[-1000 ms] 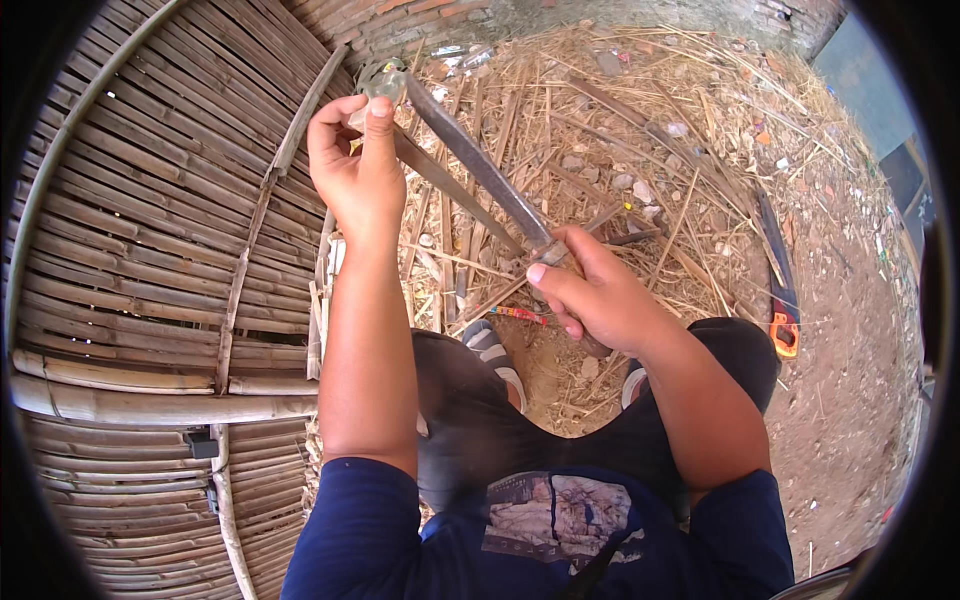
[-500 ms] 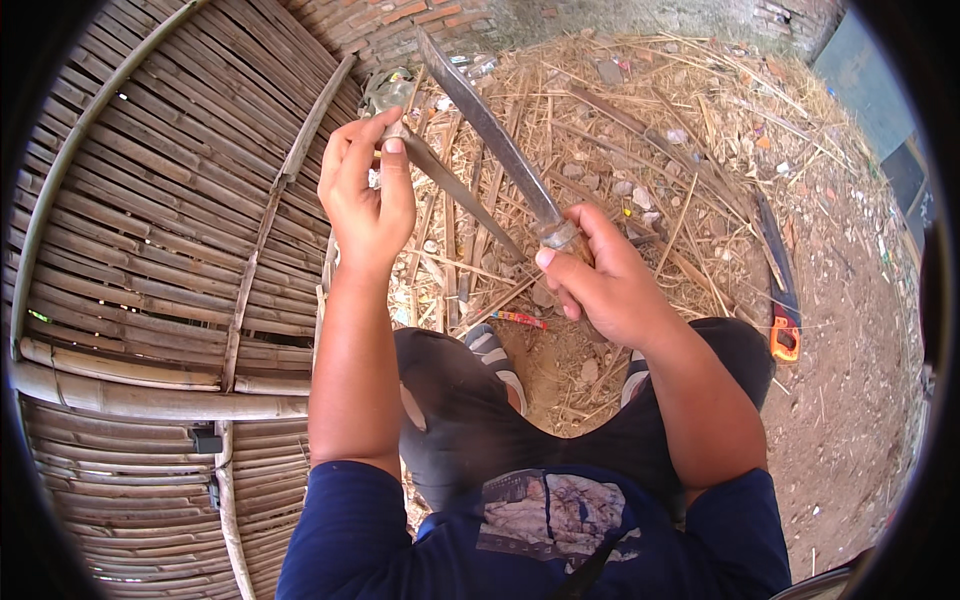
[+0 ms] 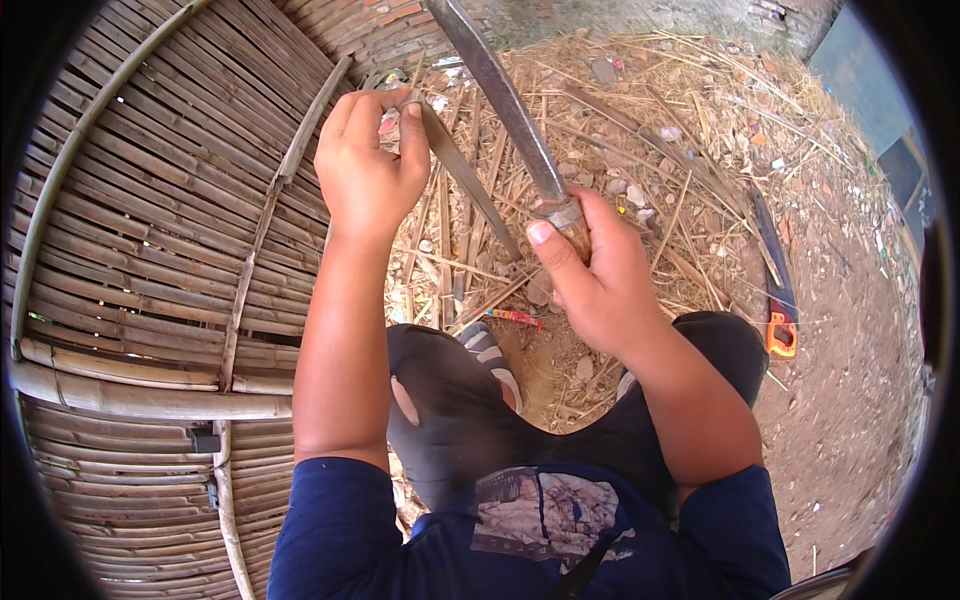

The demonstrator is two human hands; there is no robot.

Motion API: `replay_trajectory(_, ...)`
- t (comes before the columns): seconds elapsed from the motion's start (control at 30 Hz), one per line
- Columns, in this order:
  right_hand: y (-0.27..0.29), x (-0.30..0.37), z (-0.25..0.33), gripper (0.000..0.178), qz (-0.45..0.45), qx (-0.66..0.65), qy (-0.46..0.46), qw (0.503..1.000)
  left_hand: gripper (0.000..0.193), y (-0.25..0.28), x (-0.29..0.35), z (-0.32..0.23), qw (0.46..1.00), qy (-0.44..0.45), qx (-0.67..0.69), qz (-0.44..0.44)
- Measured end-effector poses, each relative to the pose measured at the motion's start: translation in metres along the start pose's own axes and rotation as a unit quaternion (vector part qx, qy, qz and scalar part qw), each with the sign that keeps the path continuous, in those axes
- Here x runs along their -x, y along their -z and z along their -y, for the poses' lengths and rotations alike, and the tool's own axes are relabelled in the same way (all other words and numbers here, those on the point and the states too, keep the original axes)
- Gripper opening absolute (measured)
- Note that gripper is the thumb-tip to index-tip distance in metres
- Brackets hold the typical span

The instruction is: The person strips bark and excess material from a thin bamboo pole using a machete.

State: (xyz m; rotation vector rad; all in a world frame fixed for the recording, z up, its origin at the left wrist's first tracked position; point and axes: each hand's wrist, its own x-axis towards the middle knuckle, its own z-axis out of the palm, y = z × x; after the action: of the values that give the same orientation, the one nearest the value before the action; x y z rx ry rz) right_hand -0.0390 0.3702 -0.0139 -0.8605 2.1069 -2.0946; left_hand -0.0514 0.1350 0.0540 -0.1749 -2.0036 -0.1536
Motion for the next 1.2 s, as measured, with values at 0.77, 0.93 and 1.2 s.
replay_trajectory(0.77, -0.009, -0.006, -0.022, 0.035, 0.017, 0.093, -0.021, 0.995, 0.012, -0.018, -0.005, -0.019, 0.999, 0.020, -0.031, 0.001)
replay_trajectory(0.93, -0.003, -0.007, -0.031, 0.035, 0.047, 0.152, -0.050, 0.986, 0.011, -0.017, -0.005, -0.011, 1.000, 0.010, -0.007, -0.002)
replay_trajectory(1.2, -0.012, -0.011, -0.047, 0.036, 0.048, 0.224, -0.030, 0.973, 0.012, -0.015, -0.003, -0.012, 0.999, 0.041, -0.011, -0.005)
